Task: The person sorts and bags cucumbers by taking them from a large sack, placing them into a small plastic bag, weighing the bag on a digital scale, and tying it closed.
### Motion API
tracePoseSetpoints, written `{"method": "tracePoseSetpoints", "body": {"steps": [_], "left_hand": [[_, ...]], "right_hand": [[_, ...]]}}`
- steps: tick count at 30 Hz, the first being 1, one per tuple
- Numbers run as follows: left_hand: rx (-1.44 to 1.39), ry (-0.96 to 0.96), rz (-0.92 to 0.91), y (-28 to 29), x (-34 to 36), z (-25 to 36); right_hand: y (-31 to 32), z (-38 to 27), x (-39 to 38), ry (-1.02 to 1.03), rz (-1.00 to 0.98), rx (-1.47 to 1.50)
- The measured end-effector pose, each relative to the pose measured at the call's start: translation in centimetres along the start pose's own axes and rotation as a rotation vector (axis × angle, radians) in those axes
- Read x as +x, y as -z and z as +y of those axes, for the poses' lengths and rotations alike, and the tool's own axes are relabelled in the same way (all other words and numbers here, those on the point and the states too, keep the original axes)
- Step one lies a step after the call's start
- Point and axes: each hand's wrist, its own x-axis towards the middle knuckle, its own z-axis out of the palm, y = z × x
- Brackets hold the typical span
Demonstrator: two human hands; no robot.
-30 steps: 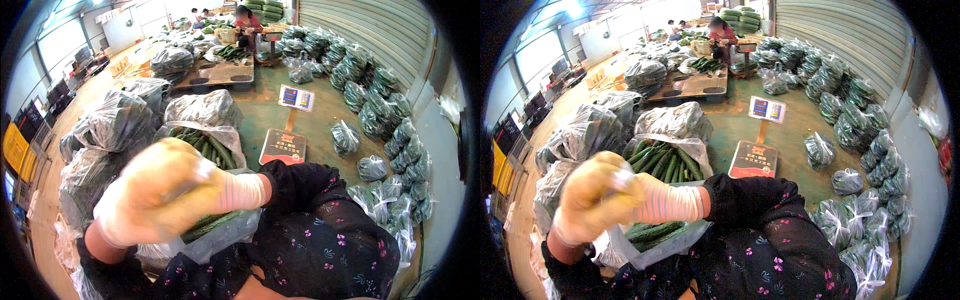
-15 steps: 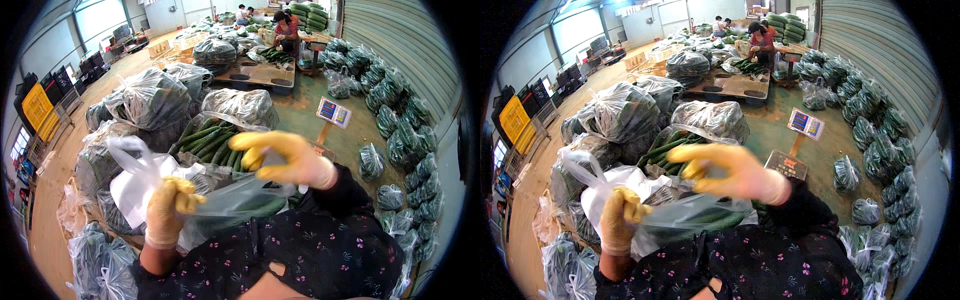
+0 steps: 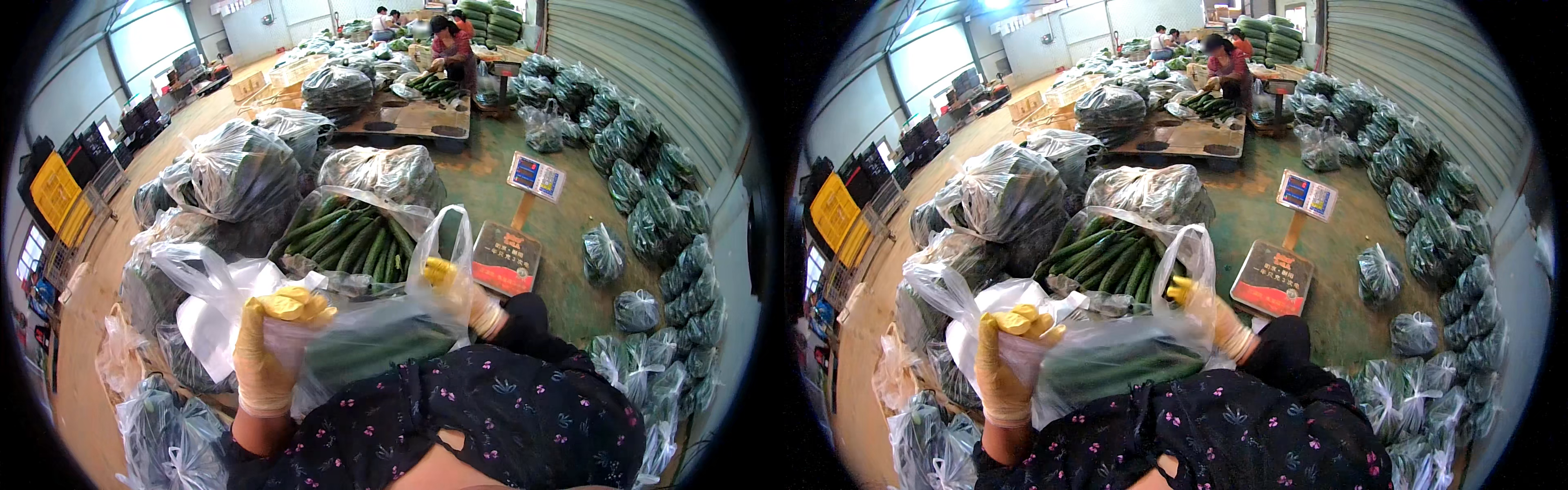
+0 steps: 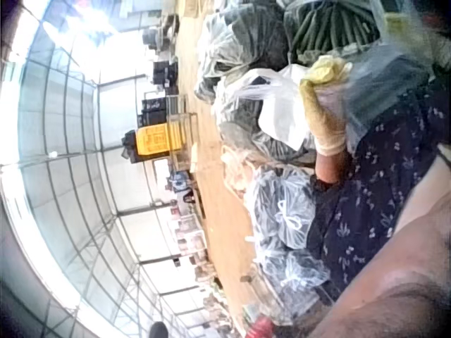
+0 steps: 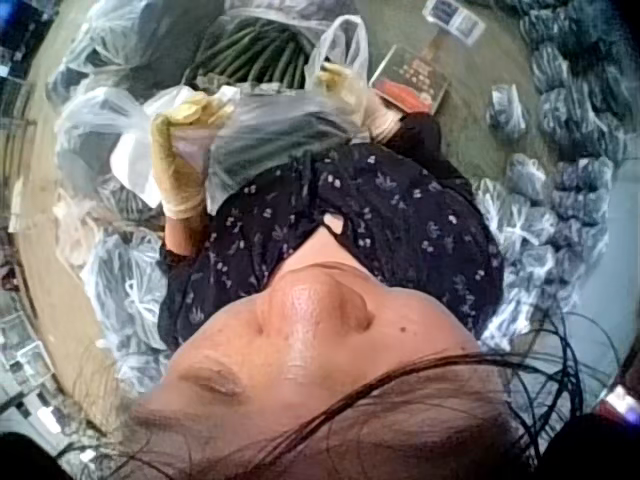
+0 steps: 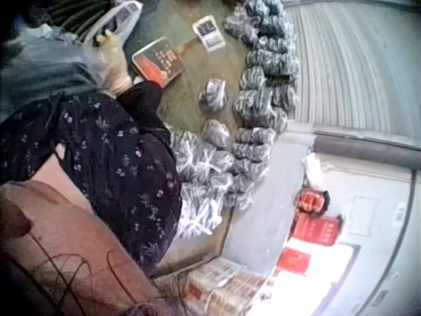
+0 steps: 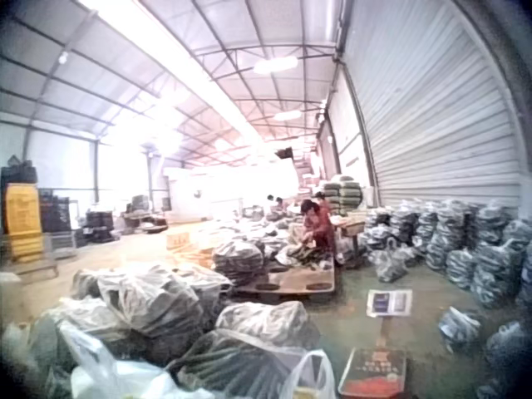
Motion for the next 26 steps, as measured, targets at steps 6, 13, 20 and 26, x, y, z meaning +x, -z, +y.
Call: {"method": "tracePoseSetpoints", "body": {"steps": [6, 13, 20, 26], "left_hand": [[-0.084, -0.005, -0.240, 0.8, 0.2, 0.4], [0.016, 0.000, -0.445, -0.8, 0.6, 1.3], [0.155, 0.008, -0.416, -1.8, 1.7, 2.1], [0.792, -0.082, -0.701, -1.6, 5.9, -4.3]], "right_hand": [[-7.7, -13.0, -1.2, 0.074, -0.143, -0.114], [-14.0, -15.9, 1.2, -0.019, -0.159, -0.149], [-16.4, -22.7, -2.7, 0.792, -0.618, -1.472], [-19.9, -19.2, -0.4, 1.164, -0.744, -1.682]]}}
